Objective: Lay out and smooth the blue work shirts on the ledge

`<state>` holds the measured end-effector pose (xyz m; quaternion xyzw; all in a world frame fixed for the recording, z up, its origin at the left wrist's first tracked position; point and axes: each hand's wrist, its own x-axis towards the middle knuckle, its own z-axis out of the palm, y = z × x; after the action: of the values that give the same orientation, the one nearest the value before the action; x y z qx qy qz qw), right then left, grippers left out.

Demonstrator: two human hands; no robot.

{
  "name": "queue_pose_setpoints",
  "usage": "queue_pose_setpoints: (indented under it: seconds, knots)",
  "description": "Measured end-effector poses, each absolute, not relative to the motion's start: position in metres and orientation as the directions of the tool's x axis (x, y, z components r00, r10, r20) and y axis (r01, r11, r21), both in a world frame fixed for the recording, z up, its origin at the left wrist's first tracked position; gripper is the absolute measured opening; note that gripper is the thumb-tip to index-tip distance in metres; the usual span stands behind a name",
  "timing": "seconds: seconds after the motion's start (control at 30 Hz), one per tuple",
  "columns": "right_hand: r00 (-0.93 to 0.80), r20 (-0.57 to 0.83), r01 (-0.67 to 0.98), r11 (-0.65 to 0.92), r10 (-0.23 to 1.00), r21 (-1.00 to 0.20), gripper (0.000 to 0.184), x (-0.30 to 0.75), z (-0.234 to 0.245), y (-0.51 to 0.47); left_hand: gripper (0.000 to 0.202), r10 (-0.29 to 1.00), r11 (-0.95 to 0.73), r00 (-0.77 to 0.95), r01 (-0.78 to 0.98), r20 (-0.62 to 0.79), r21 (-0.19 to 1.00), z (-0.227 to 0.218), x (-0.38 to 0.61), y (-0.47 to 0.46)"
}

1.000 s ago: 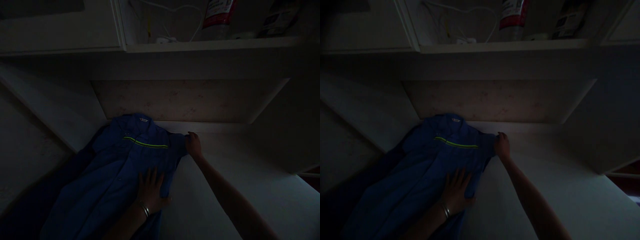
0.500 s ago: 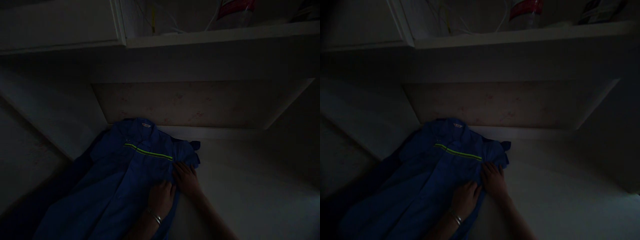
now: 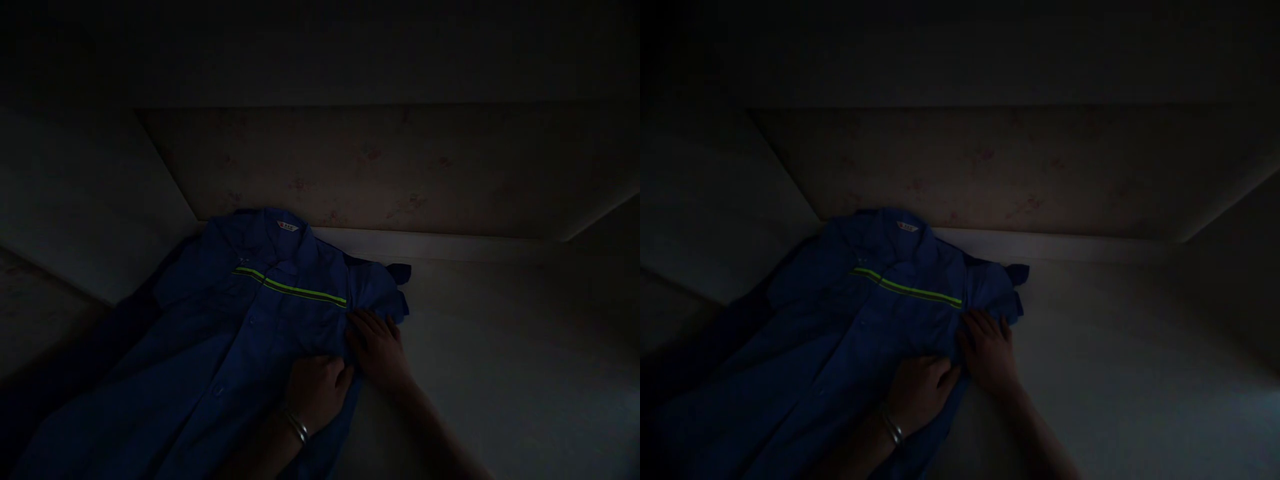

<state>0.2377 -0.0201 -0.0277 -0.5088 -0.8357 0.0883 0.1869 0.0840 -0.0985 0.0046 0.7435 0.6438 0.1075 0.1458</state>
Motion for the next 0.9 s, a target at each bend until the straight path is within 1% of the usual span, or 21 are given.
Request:
queue_pose_setpoints:
  seconds: [0.5, 0.7, 0.9]
  knots:
    - [-0.409, 0.232, 0.808, 0.469, 0.882, -0.357, 0.038, 0.2383, -0.0268, -0.0198, 0.037, 0.986, -0.124, 0.154, 0.932, -0.065, 0.340, 0.0092, 0.0838, -0.0991]
    - [-0.407, 0.203, 0.808, 0.455, 0.891, -0.374, 0.038, 0.2380, -0.0256, -0.0203, 0.036, 0.985, -0.114, 0.151, 0.936, -0.085, 0.334, 0.0106, 0.0839, -0.0979]
    - [-0.410, 0.213, 0.806, 0.461, 0.887, -0.371, 0.039, 0.2388, -0.0258, -0.0201, 0.038, 0.983, -0.106, 0.150, 0.938, -0.110, 0.329, 0.0105, 0.0841, -0.0981]
